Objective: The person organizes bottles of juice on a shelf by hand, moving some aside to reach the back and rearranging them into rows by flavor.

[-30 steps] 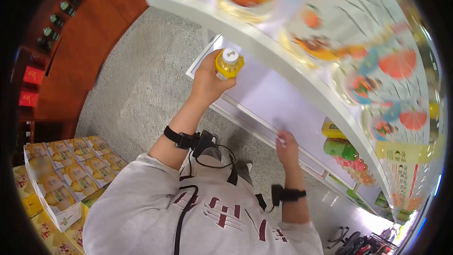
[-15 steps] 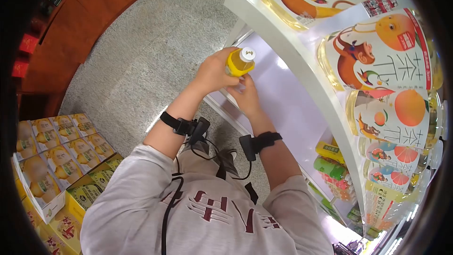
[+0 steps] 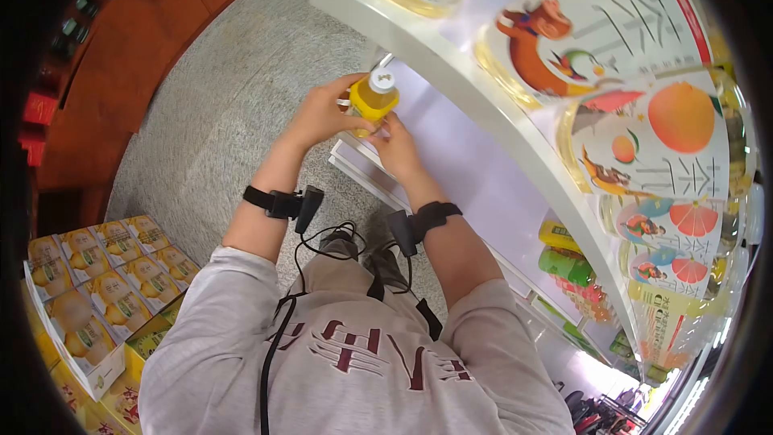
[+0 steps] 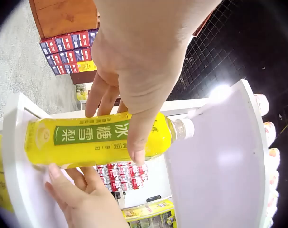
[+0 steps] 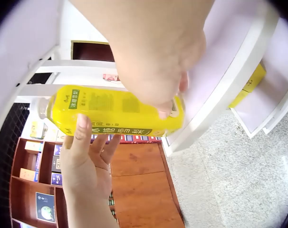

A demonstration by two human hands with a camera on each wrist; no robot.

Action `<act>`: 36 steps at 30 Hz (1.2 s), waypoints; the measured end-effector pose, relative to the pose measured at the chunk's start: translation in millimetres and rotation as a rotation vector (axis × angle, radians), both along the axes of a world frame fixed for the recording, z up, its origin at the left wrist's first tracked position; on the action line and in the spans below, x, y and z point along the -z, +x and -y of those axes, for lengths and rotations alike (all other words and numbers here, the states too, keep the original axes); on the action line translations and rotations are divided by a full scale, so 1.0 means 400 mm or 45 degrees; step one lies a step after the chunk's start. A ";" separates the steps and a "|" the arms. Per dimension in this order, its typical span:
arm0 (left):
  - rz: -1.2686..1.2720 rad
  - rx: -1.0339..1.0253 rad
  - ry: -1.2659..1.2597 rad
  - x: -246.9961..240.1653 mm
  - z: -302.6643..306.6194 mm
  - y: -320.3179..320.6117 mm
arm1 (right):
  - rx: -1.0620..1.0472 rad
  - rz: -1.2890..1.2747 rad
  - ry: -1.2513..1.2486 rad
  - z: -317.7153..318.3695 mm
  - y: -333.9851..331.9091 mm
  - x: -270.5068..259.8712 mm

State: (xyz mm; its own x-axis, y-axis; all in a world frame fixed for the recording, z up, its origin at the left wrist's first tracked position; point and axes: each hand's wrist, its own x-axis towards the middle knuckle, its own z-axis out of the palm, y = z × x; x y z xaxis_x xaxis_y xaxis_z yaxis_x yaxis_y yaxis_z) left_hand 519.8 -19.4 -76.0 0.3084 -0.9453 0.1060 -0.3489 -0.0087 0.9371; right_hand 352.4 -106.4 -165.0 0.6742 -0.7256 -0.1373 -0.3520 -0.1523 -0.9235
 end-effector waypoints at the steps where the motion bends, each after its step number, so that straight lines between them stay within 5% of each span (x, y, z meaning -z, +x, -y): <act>1: -0.054 0.008 0.067 -0.001 -0.007 0.006 | -0.042 -0.116 -0.037 -0.001 -0.006 -0.007; 6: -0.242 -0.001 0.120 0.138 -0.032 0.027 | 0.003 -0.231 -0.274 -0.008 -0.090 -0.014; 10: 0.063 -0.208 0.164 0.201 -0.059 -0.074 | 0.163 -0.001 -0.095 -0.018 -0.304 -0.057; 14: 0.021 -0.401 -0.050 0.263 -0.015 -0.147 | 0.603 -0.068 -0.206 -0.025 -0.655 -0.021; 16: 0.250 -0.431 0.003 0.351 0.009 -0.122 | 0.879 -0.105 -0.239 -0.056 -0.814 -0.020; 20: 0.287 -0.404 -0.012 0.307 0.010 -0.125 | 1.374 -0.085 -0.259 -0.075 -1.025 0.008; 25: 0.358 -0.425 0.144 0.227 -0.007 -0.144 | 1.520 -0.215 -0.530 0.006 -1.045 0.008; 28: 0.441 -0.465 0.144 0.246 -0.008 -0.140 | 1.583 0.024 -0.745 0.068 -1.024 0.041; 31: 0.517 -0.546 0.153 0.243 -0.010 -0.154 | 1.767 -0.163 -0.709 0.123 -1.041 0.088; 33: 0.538 -0.604 0.176 0.228 -0.011 -0.168 | 1.359 -1.309 -1.397 0.182 -1.097 0.169; 34: 0.534 -0.569 0.225 0.221 -0.011 -0.172 | 1.343 -1.288 -1.401 0.178 -1.072 0.120; 36: 0.551 -0.510 0.267 0.248 -0.011 -0.138 | 1.188 -1.582 -0.828 0.136 -0.982 -0.046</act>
